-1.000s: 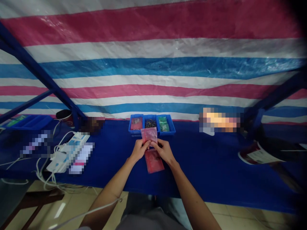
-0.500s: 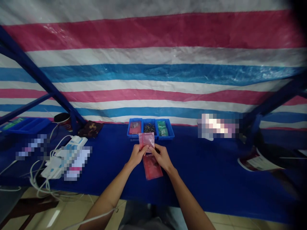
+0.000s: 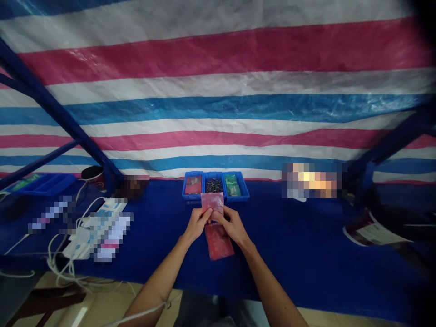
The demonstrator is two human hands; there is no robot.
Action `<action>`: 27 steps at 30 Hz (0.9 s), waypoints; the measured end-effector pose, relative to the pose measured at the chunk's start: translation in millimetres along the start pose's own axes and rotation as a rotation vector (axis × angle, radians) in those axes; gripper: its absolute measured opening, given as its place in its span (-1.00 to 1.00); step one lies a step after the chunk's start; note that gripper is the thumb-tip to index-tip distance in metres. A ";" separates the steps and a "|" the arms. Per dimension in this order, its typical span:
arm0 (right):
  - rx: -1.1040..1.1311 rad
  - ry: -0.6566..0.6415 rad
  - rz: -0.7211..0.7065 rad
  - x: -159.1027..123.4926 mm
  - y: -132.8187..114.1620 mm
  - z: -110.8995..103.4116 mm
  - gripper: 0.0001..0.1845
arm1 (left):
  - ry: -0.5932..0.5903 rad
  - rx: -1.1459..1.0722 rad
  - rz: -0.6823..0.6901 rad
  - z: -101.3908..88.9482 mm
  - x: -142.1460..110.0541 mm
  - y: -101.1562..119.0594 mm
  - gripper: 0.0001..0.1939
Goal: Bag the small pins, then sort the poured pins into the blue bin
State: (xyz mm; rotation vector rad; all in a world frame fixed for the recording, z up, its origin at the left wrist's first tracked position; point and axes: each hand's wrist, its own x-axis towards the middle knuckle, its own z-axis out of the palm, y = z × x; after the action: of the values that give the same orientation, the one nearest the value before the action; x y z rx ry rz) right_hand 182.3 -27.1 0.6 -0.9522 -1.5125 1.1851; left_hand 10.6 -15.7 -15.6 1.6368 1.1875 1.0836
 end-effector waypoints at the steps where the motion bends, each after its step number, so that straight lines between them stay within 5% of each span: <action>1: 0.001 0.018 -0.001 0.1 2.0 0.0 -0.62 | -0.016 0.002 0.010 0.1 -0.3 1.0 -0.42; 16: -0.051 0.008 -0.033 0.7 -1.1 -1.6 -0.60 | 0.073 -0.005 -0.007 0.9 0.3 -0.6 -0.46; 22: -0.086 0.081 -0.057 0.5 -4.1 -4.3 -0.59 | -0.039 -0.004 0.013 1.2 0.1 5.0 -0.51; 27: -0.021 0.052 -0.005 1.5 -1.3 -1.4 -0.60 | 0.000 0.040 0.027 -0.7 1.0 5.1 -0.47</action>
State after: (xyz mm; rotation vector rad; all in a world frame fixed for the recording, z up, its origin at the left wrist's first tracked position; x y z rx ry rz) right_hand 183.3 -25.7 2.3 -0.9853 -1.4882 1.1344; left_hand 11.4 -15.8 -10.5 1.6881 1.1963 1.0830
